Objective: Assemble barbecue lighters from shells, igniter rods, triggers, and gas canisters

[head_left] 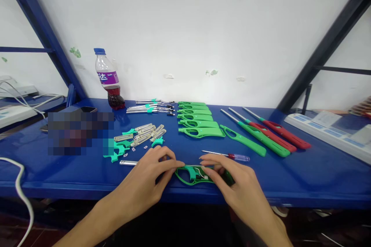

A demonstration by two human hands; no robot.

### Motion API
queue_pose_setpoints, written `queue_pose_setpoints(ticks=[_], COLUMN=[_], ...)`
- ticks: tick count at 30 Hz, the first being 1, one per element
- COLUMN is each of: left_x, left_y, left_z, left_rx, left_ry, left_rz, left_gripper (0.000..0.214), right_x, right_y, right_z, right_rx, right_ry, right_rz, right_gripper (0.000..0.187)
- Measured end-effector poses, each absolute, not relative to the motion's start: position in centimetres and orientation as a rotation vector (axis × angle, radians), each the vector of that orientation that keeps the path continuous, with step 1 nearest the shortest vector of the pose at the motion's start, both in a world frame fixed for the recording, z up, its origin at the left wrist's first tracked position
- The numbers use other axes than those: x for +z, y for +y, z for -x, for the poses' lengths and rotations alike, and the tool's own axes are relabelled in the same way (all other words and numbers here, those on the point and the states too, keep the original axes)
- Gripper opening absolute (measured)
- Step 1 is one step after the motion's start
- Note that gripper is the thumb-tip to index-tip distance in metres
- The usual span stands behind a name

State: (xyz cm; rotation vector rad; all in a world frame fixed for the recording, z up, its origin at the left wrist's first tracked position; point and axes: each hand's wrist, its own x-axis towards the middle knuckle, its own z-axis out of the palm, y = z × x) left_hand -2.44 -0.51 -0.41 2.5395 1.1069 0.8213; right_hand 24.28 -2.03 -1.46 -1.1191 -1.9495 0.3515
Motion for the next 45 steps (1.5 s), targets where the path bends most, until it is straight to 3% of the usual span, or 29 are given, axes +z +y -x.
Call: queue_pose_setpoints(ticks=[13,28,38,45], left_x=[0.2,6.2,6.2,6.0], left_y=[0.0,3.3,3.6,3.8], left_z=[3.0,6.0,6.3,6.8], left_rx=[0.986,0.385,0.196,0.138], left_ry=[1.282,2.011,2.071,2.073], left_rz=[-2.623,-2.447,-2.401,-2.371], left_gripper=[0.032,0.017,0.032,0.024], right_x=[-0.5,8.9,9.3,8.9], right_y=[-2.5,1.4,2.7,3.4], right_z=[-24.6,-23.8,-23.6,-23.4], right_rx=[0.252,-0.001,0.135,0.112], right_ry=[-1.783,-2.062,-2.186,-2.208], right_rz=[1.028,1.063,1.168,1.203], right_gripper=[0.012,0.018,0.017,0.016])
